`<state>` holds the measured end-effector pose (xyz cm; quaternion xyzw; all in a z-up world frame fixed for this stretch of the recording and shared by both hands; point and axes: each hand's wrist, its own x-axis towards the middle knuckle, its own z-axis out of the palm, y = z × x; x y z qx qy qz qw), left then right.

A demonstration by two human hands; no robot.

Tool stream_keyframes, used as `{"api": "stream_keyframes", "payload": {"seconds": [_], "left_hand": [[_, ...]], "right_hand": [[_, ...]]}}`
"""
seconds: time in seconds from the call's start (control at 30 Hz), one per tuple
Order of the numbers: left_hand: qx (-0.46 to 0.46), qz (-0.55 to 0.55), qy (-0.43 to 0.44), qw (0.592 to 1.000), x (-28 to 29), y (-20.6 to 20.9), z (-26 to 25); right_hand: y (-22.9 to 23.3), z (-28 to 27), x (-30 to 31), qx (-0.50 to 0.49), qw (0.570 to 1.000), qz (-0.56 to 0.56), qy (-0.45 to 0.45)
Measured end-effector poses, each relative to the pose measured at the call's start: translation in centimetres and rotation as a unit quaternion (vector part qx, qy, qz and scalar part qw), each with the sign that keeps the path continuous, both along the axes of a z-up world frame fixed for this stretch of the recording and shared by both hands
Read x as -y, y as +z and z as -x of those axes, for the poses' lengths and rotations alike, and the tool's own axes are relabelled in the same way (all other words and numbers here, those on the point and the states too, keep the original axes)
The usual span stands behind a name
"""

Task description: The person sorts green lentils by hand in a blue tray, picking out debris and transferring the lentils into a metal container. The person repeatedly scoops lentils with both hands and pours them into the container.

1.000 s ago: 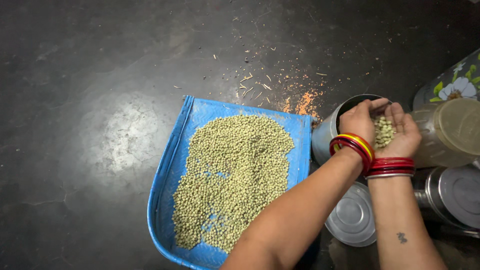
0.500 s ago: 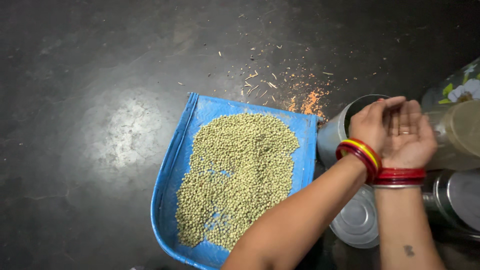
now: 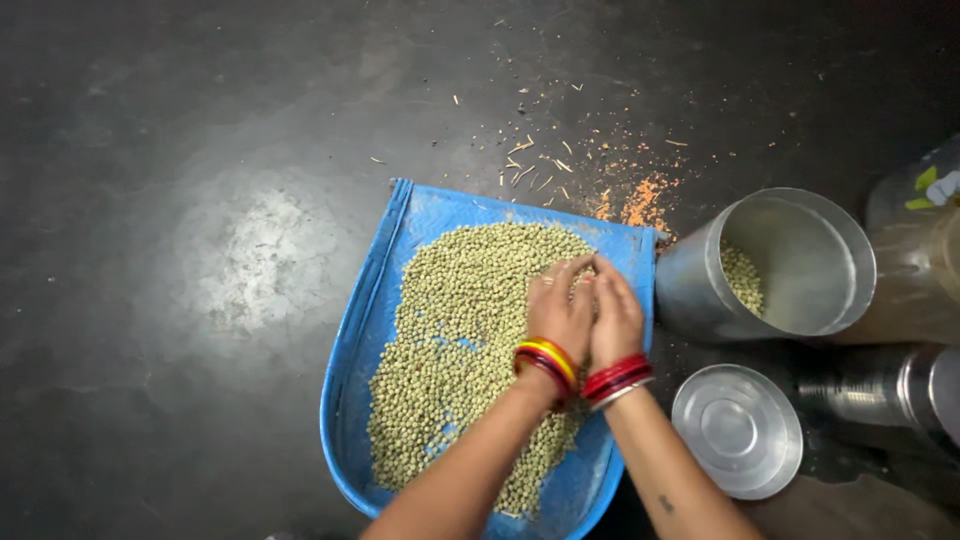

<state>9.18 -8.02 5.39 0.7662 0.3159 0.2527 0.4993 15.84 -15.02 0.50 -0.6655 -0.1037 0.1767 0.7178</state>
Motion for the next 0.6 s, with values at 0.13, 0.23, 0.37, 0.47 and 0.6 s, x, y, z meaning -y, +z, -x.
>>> {"api": "stream_keyframes", "payload": {"seconds": [0.13, 0.23, 0.37, 0.47, 0.6], "left_hand": [[-0.149, -0.241, 0.005, 0.959, -5.9, -2.6, 2.5], [-0.235, -0.259, 0.025, 0.936, -10.7, -3.8, 4.1], [-0.261, -0.278, 0.032, 0.924, -15.0, -5.5, 6.1], [-0.243, -0.288, 0.019, 0.926, -16.7, -6.6, 6.7], [-0.22, -0.287, -0.022, 0.932, -16.7, -7.3, 6.4]], "right_hand": [[-3.6, -1.1, -1.0, 0.233, 0.944, 0.23, 0.044], [-4.0, -2.6, -1.4, 0.35, 0.864, 0.357, 0.06], [-3.4, -4.0, -2.2, 0.401, 0.806, 0.428, 0.078], [-3.1, -4.4, -3.2, 0.396, 0.814, 0.415, 0.094], [-2.8, -4.2, -4.1, 0.397, 0.814, 0.406, 0.125]]}}
